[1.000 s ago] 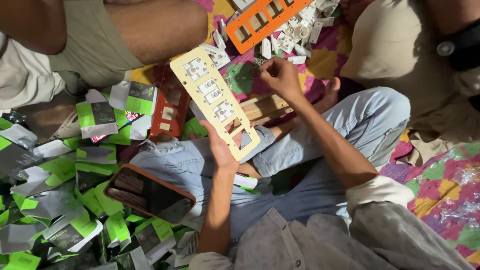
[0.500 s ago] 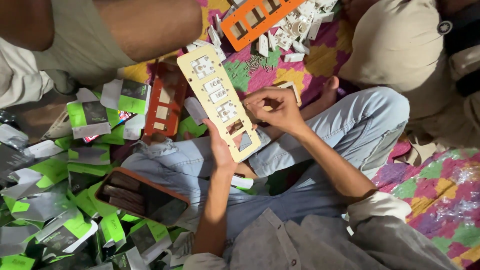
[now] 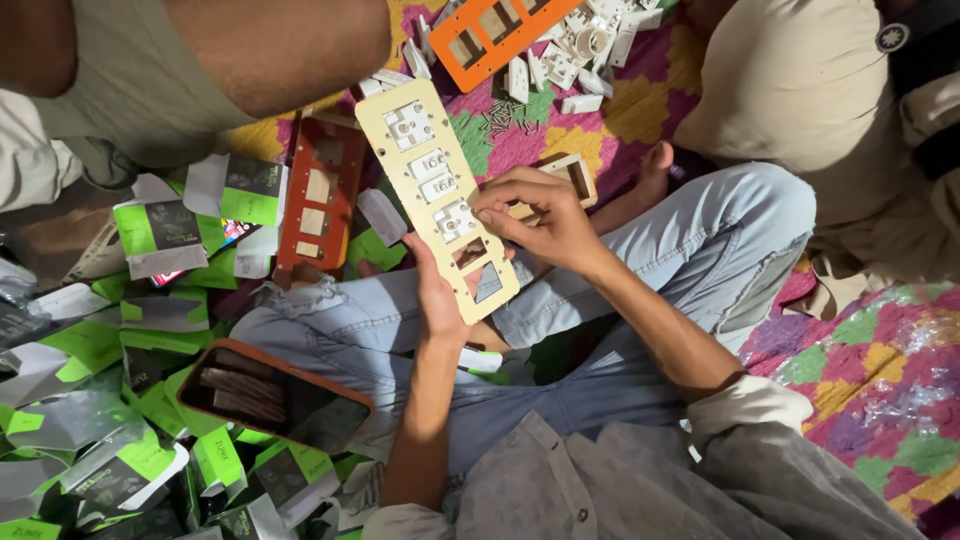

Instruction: The person assembles a switchboard by inserting white switches and sockets into a plastic frame. They handle multiple frames of different colors, insert components by hand, and flip the frames to check alignment.

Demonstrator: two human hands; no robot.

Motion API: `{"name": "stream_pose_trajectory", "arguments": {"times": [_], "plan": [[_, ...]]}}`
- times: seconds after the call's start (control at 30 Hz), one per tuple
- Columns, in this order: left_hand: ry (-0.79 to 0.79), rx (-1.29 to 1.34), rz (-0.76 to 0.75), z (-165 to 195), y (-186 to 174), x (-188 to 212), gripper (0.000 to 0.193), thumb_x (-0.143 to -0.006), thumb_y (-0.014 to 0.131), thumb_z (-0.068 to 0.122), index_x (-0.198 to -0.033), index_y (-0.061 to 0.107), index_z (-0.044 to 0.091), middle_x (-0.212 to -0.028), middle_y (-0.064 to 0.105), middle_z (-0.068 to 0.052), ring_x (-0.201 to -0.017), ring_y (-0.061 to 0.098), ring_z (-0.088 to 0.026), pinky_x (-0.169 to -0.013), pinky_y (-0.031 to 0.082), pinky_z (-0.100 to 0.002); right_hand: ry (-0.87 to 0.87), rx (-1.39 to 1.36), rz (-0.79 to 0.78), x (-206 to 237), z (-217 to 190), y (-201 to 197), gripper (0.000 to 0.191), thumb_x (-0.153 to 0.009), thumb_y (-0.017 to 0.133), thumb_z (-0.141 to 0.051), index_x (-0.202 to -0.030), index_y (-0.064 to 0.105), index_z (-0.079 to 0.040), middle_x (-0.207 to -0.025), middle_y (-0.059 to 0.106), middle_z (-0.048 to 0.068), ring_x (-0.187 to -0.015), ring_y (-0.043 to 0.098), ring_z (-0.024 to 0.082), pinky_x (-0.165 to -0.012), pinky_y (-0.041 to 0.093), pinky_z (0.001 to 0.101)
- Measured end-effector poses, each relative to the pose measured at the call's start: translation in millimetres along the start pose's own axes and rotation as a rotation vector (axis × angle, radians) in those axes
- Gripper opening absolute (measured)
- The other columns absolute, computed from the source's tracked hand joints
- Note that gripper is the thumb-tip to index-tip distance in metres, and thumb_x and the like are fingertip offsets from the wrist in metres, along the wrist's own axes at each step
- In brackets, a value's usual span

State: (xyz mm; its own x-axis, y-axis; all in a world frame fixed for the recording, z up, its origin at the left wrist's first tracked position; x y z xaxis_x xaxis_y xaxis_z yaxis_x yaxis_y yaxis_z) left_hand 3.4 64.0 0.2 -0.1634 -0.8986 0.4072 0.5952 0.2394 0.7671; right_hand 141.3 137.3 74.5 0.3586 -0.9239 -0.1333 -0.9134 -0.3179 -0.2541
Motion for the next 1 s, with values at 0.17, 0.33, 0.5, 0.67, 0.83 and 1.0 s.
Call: {"name": "stream_pose_trajectory", "arguments": {"times": [0.17,0.33,0.5,0.67,0.83,1.0], "plan": [[0.003,-0.004,-0.024,3,8,2,0.088,-0.102,0.025,0.073,-0.151,0.041,0.001,-0.137,0.059,-0.018,-0.112,0.062,-0.028,-0.095,0.055,-0.049,-0.010,-0.016,0.001,1,-1,1,0.016,-0.094,0.078,-0.005,-0.110,0.077,-0.002,-0.105,0.072,0.007,-0.096,0.068,0.016,-0.084,0.054,0.0291],[-0.012,0.002,-0.014,2,5,3,0.087,-0.103,0.026,0.073,-0.153,0.039,0.003,-0.130,0.059,-0.017,-0.104,0.065,-0.031,-0.088,0.056,-0.047,-0.026,-0.016,0.017,0,1,0,0.013,-0.095,0.078,-0.005,-0.108,0.077,-0.002,-0.105,0.071,0.008,-0.098,0.068,0.017,-0.085,0.054,0.0303],[-0.035,0.007,0.002,-1,1,2,0.088,-0.101,0.027,0.074,-0.154,0.039,0.004,-0.128,0.060,-0.017,-0.098,0.066,-0.032,-0.082,0.056,-0.046,-0.072,0.011,0.050,0,0,-2,0.009,-0.094,0.079,-0.003,-0.102,0.076,-0.001,-0.103,0.072,0.007,-0.097,0.069,0.019,-0.086,0.054,0.0313],[-0.066,-0.012,0.000,-1,2,4,0.090,-0.100,0.027,0.074,-0.153,0.039,0.003,-0.132,0.061,-0.016,-0.097,0.066,-0.032,-0.082,0.057,-0.045,-0.095,0.035,0.076,0,0,-4,0.009,-0.091,0.080,-0.001,-0.097,0.074,-0.001,-0.101,0.070,0.008,-0.095,0.069,0.020,-0.083,0.054,0.0317],[-0.050,0.027,-0.065,2,9,5,0.089,-0.103,0.026,0.074,-0.156,0.038,0.003,-0.130,0.061,-0.018,-0.098,0.066,-0.032,-0.082,0.056,-0.046,-0.088,0.028,0.058,1,-2,-9,0.012,-0.089,0.084,-0.005,-0.097,0.076,-0.004,-0.102,0.067,0.007,-0.097,0.067,0.019,-0.085,0.053,0.0315],[0.042,0.080,-0.046,10,8,3,0.085,-0.105,0.029,0.070,-0.156,0.036,0.002,-0.136,0.057,-0.017,-0.110,0.061,-0.031,-0.093,0.054,-0.051,-0.110,0.038,0.008,3,-8,-9,0.037,-0.080,0.088,-0.014,-0.115,0.077,-0.006,-0.120,0.062,0.011,-0.117,0.059,0.023,-0.098,0.049,0.0361]]}}
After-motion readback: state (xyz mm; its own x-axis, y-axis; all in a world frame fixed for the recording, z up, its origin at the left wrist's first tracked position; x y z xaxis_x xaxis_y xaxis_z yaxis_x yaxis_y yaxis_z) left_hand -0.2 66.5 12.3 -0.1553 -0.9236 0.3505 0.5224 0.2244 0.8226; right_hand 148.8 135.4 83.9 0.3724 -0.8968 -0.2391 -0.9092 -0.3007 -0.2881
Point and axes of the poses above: each hand's wrist, its own x-axis away from the middle knuckle, its own y-axis out of the palm, z = x × y, the point moved 6 cm from there along -x, towards the middle knuckle
